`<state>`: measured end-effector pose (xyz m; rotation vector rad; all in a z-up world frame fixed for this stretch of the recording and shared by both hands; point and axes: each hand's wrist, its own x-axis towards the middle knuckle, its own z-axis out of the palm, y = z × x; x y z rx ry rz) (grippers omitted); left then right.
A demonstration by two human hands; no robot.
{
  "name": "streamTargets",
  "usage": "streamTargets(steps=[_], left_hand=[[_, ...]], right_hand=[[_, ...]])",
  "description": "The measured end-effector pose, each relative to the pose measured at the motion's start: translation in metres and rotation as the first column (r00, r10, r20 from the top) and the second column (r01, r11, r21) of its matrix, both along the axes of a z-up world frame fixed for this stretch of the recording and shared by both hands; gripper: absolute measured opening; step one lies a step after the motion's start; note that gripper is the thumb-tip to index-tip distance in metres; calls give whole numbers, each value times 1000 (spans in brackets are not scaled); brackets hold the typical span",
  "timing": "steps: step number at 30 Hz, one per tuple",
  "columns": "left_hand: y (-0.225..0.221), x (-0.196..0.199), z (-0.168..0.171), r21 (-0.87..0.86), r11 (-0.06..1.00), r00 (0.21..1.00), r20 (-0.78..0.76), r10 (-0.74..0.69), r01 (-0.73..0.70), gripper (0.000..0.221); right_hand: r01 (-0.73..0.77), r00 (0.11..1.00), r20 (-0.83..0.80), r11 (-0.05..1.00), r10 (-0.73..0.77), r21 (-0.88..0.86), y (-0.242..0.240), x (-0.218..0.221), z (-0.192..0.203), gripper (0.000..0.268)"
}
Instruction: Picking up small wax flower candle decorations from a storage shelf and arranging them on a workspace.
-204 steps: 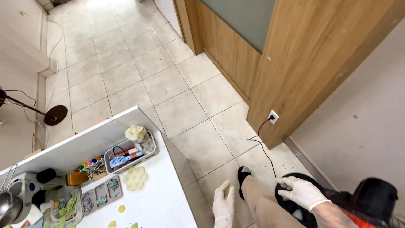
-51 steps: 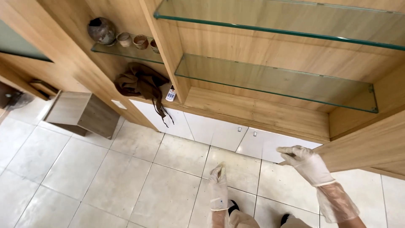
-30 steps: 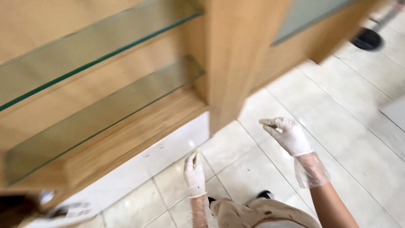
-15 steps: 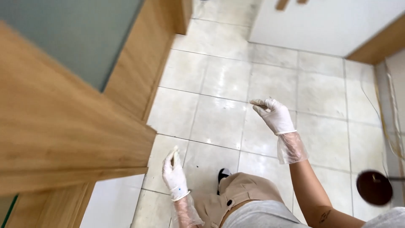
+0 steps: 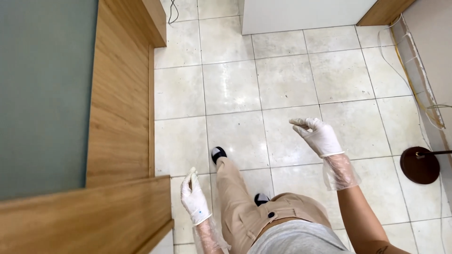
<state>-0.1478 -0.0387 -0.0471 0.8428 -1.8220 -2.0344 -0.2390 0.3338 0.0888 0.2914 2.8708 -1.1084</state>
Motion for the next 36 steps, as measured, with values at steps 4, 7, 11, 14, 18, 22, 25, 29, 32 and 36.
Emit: streamTargets(steps=[4,7,11,14,18,22,25,29,32,36], left_hand=[[-36,-85,-12,-36,999,996,85,-29,32,26],[-69,-159,-1,-18,997,996,-44,-77,76,24],[-109,-252,31,-90,984,988,-28,-154,151,24],[-120,-303,61,-92,963,967,23,-253,254,26],[-124,-352,48,-58,964,964,-37,-263,260,25],[-115,-380,31,21,966,966,-25,-258,258,25],[-117,-408,15,38,969,969,-22,-245,246,25],[-130,-461,24,-37,981,982,6,-188,188,26],[-142,-501,30,-285,949,991,27,-135,137,23],[-140,-566,46,-171,985,999,-37,14,-20,22]], right_hand=[[46,999,-1,996,-46,79,-40,-67,17,28],[53,999,-15,998,-52,41,-73,-125,30,27],[74,995,-65,996,-71,46,-112,-184,42,27],[76,997,-33,996,-75,36,-125,-211,37,26],[100,992,67,993,-104,56,-130,-248,32,27],[130,987,80,988,-137,84,-124,-294,23,28],[145,986,70,984,-153,103,-117,-339,15,28],[143,988,52,987,-147,67,-107,-422,-4,29],[64,998,23,997,-66,50,-104,-500,-17,28],[-91,992,-79,991,99,94,-114,-609,-2,26]])
